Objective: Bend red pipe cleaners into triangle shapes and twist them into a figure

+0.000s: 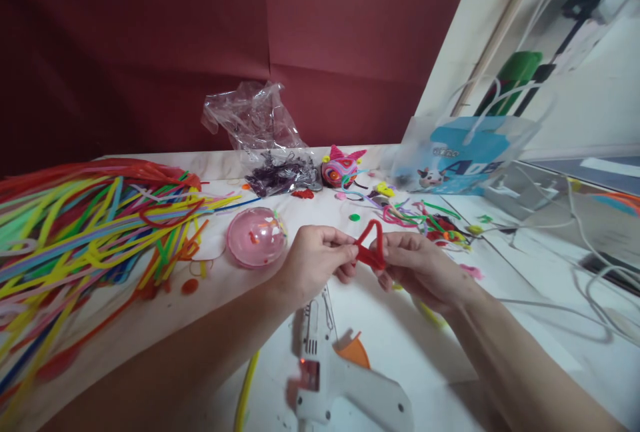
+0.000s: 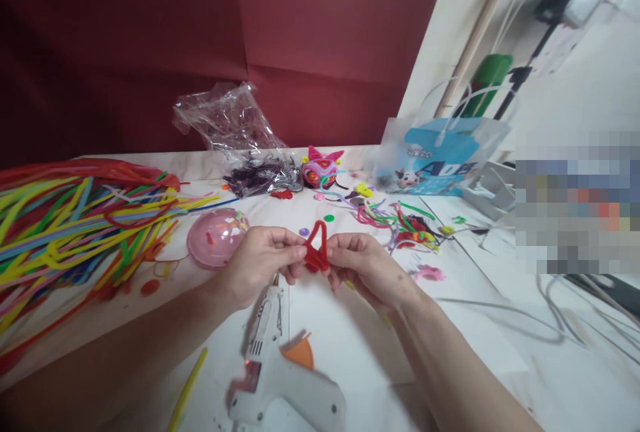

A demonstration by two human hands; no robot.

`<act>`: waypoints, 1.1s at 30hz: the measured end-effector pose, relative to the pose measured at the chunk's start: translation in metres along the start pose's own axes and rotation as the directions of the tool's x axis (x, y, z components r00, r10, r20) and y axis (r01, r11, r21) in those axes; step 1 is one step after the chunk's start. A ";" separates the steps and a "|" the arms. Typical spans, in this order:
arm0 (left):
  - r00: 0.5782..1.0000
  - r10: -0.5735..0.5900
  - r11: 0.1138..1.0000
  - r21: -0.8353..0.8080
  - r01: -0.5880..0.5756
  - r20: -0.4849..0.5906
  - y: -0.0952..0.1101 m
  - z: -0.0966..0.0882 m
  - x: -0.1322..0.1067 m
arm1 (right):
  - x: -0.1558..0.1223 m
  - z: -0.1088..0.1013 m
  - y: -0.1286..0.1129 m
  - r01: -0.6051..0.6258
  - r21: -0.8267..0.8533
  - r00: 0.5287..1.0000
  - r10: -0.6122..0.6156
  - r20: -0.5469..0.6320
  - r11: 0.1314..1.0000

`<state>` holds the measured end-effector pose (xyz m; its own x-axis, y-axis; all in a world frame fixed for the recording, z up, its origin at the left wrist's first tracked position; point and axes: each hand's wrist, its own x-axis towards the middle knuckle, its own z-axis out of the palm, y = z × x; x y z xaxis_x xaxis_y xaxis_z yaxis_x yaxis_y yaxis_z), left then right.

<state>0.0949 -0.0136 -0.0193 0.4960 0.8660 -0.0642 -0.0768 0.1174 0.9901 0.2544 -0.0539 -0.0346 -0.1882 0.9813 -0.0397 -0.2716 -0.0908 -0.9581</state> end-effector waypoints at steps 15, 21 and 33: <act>0.999 0.044 0.996 0.080 -0.043 -0.011 0.000 -0.001 0.000 | -0.003 0.003 -0.003 0.036 -0.100 0.993 -0.047 -0.105 0.994; 0.996 0.082 0.992 0.099 -0.080 -0.020 -0.002 -0.003 0.000 | -0.005 0.005 0.001 0.142 -0.232 0.982 -0.166 -0.090 0.962; 0.993 0.067 0.995 -0.071 -0.074 -0.092 -0.005 0.006 -0.002 | -0.004 0.013 0.005 0.174 -0.208 0.941 -0.225 -0.253 0.962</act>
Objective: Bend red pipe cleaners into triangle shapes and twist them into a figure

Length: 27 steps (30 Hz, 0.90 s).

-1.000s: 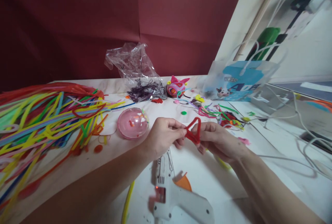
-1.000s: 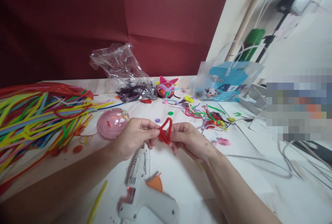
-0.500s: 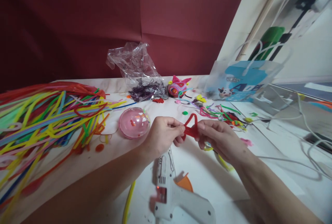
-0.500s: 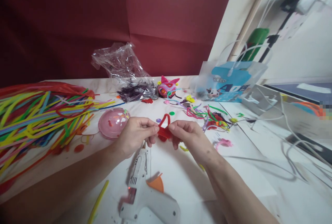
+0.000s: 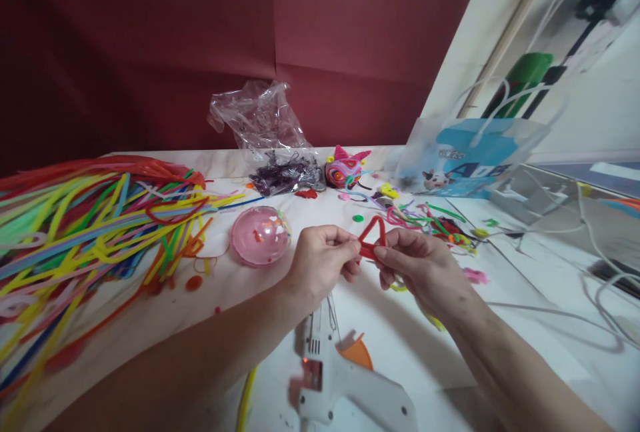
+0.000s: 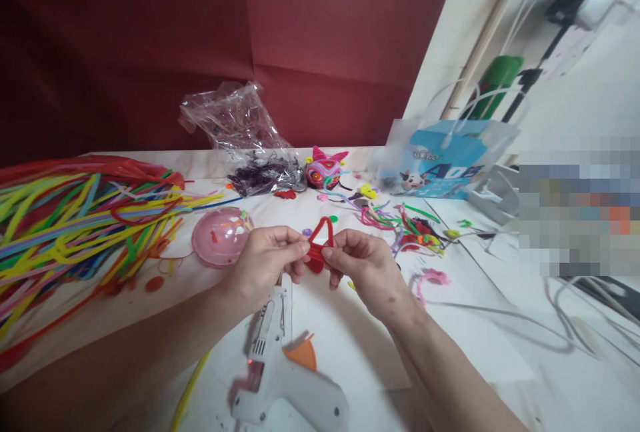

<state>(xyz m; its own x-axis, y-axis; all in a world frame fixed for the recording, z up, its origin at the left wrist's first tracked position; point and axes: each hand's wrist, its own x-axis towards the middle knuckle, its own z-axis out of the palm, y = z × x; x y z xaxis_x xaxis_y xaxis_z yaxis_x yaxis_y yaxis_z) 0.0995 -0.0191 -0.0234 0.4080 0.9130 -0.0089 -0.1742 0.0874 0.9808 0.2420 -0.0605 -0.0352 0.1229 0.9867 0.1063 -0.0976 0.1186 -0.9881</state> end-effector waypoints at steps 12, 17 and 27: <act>0.998 -0.050 0.999 -0.017 0.050 0.031 -0.005 -0.001 0.001 | 0.000 -0.002 0.001 -0.035 -0.031 0.999 0.036 0.012 0.999; 0.997 -0.071 0.991 -0.114 0.073 0.025 -0.006 -0.002 0.002 | 0.001 -0.002 0.002 -0.034 -0.018 0.999 0.035 0.018 0.999; 0.995 -0.097 0.991 -0.098 0.097 0.003 -0.005 -0.002 0.004 | 0.003 0.000 0.003 -0.037 0.036 0.998 0.035 0.058 0.999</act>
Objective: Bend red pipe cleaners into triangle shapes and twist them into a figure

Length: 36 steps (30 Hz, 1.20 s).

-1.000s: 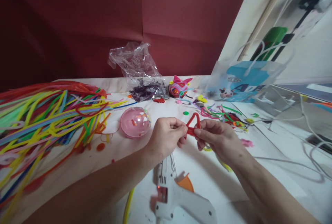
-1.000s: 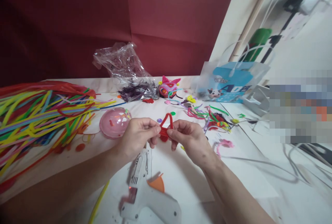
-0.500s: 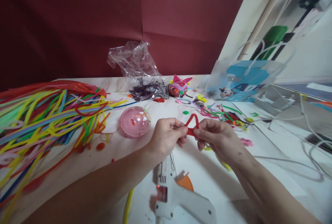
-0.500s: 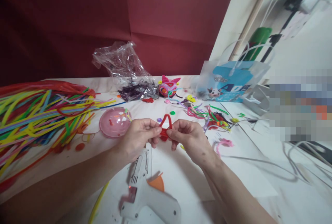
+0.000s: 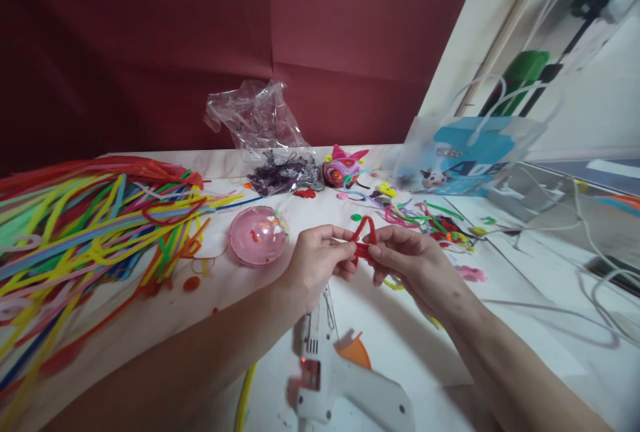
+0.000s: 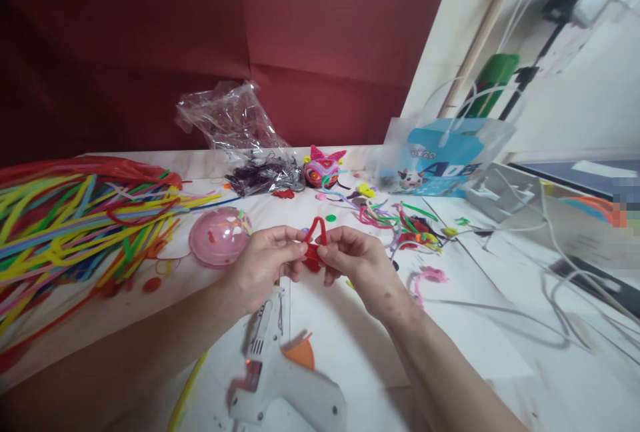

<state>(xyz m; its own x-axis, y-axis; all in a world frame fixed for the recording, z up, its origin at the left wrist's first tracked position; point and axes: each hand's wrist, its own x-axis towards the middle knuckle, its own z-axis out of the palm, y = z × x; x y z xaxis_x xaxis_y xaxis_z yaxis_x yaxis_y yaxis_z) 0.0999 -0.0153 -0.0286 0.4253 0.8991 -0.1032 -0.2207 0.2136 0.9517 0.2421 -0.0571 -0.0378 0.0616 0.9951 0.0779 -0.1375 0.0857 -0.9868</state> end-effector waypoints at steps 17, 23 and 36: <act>1.000 0.004 1.000 0.026 -0.005 0.016 0.000 -0.001 0.000 | 0.001 -0.001 0.001 -0.067 0.037 0.998 0.067 -0.020 0.997; 0.995 0.054 0.997 0.052 -0.058 0.086 0.003 -0.001 -0.001 | 0.003 -0.003 0.001 -0.151 0.184 0.988 0.154 -0.004 0.971; 1.000 0.022 1.000 0.015 -0.022 -0.008 0.001 0.000 0.000 | 0.003 0.002 0.004 -0.147 0.260 0.989 0.138 0.054 0.954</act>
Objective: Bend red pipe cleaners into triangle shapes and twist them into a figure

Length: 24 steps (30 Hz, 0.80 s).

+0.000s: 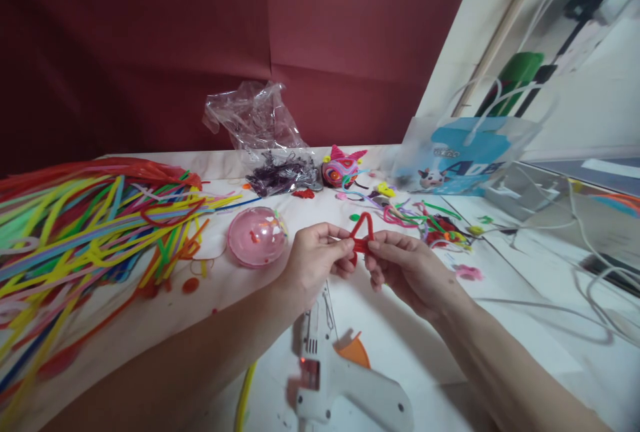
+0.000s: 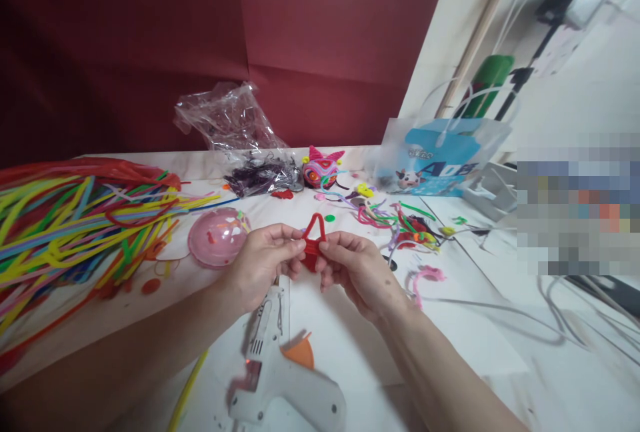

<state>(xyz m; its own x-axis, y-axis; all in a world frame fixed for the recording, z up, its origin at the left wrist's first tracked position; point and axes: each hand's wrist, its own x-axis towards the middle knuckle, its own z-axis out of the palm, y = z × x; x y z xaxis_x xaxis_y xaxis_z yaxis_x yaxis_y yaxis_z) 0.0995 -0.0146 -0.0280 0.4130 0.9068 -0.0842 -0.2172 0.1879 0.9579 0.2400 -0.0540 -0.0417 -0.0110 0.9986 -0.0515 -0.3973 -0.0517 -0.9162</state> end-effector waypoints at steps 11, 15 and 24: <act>0.991 -0.125 0.991 -0.048 0.123 -0.042 0.001 0.000 -0.001 | -0.002 0.006 0.007 0.095 -0.131 0.993 -0.104 -0.062 0.987; 0.988 -0.147 0.988 -0.064 0.144 -0.048 0.002 0.000 0.000 | -0.001 0.006 0.010 0.134 -0.216 0.986 -0.152 -0.066 0.967; 0.980 -0.185 0.981 -0.071 0.180 -0.068 0.005 0.000 -0.001 | -0.002 0.010 0.012 0.157 -0.214 0.978 -0.182 -0.102 0.964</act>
<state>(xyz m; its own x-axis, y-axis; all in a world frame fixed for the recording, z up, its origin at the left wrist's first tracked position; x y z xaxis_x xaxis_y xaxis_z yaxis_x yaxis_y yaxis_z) 0.0981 -0.0144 -0.0231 0.3852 0.8800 -0.2780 -0.2021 0.3744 0.9050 0.2264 -0.0566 -0.0489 0.1552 0.9850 0.0755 -0.1880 0.1045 -0.9766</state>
